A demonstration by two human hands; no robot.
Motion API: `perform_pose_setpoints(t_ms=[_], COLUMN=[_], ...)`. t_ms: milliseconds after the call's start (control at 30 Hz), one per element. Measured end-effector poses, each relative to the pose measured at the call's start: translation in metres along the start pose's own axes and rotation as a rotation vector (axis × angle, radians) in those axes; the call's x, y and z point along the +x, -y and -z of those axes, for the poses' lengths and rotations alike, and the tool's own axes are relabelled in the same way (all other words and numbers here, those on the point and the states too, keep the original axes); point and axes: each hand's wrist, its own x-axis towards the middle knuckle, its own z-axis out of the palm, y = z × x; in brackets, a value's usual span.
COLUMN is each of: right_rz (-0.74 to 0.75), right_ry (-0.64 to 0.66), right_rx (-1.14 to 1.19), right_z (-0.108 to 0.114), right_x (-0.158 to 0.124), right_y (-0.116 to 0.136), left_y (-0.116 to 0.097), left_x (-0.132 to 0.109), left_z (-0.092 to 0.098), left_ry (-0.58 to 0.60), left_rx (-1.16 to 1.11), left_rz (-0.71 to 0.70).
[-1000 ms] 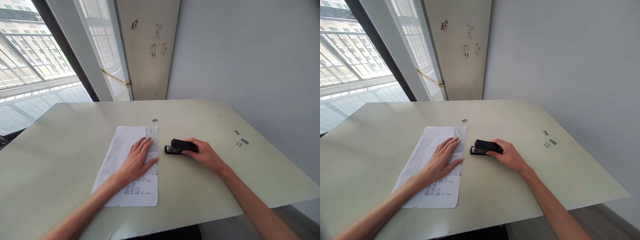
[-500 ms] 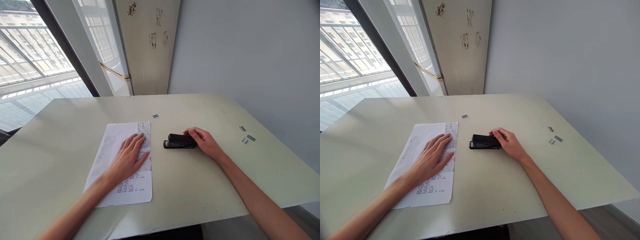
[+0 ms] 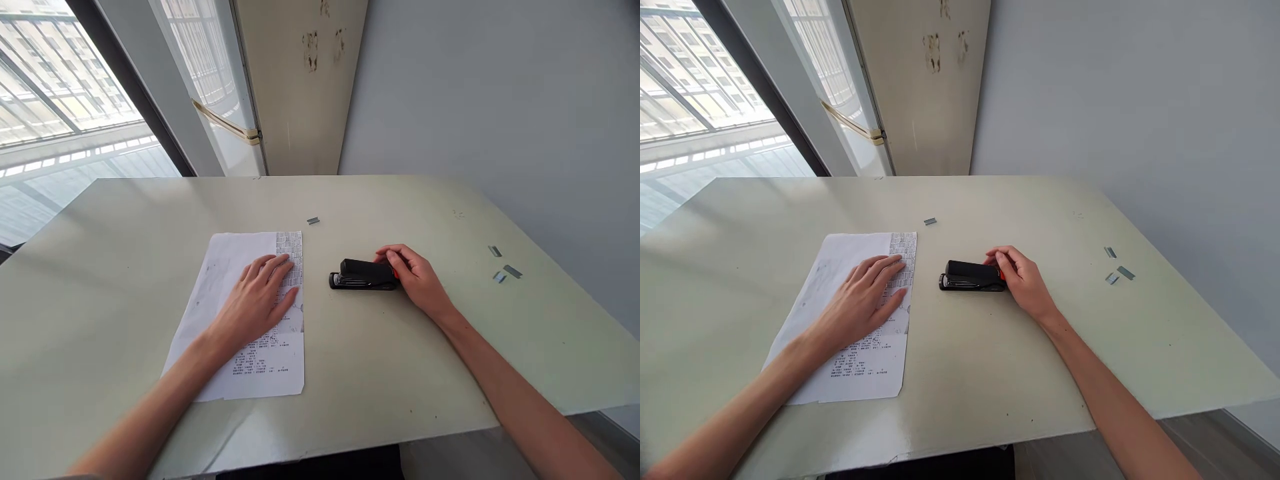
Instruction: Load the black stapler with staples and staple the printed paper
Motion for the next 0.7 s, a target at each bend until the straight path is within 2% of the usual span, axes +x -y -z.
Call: perform_pose_setpoints(t_ms=[367, 700], right_rz=[-0.010, -0.023], right_ry=[-0.049, -0.031], right_rx=[-0.059, -0.039], right_z=[-0.0026, -0.0008], right_x=[-0.0028, -0.0030], right_y=[0.0011, 0.0048], left_y=[-0.0009, 0.0009], left_x=[-0.0010, -0.0012], left_z=[0.0006, 0.0010], left_ry=[0.006, -0.001], left_rx=[0.010, -0.011], left_rz=[-0.002, -0.013])
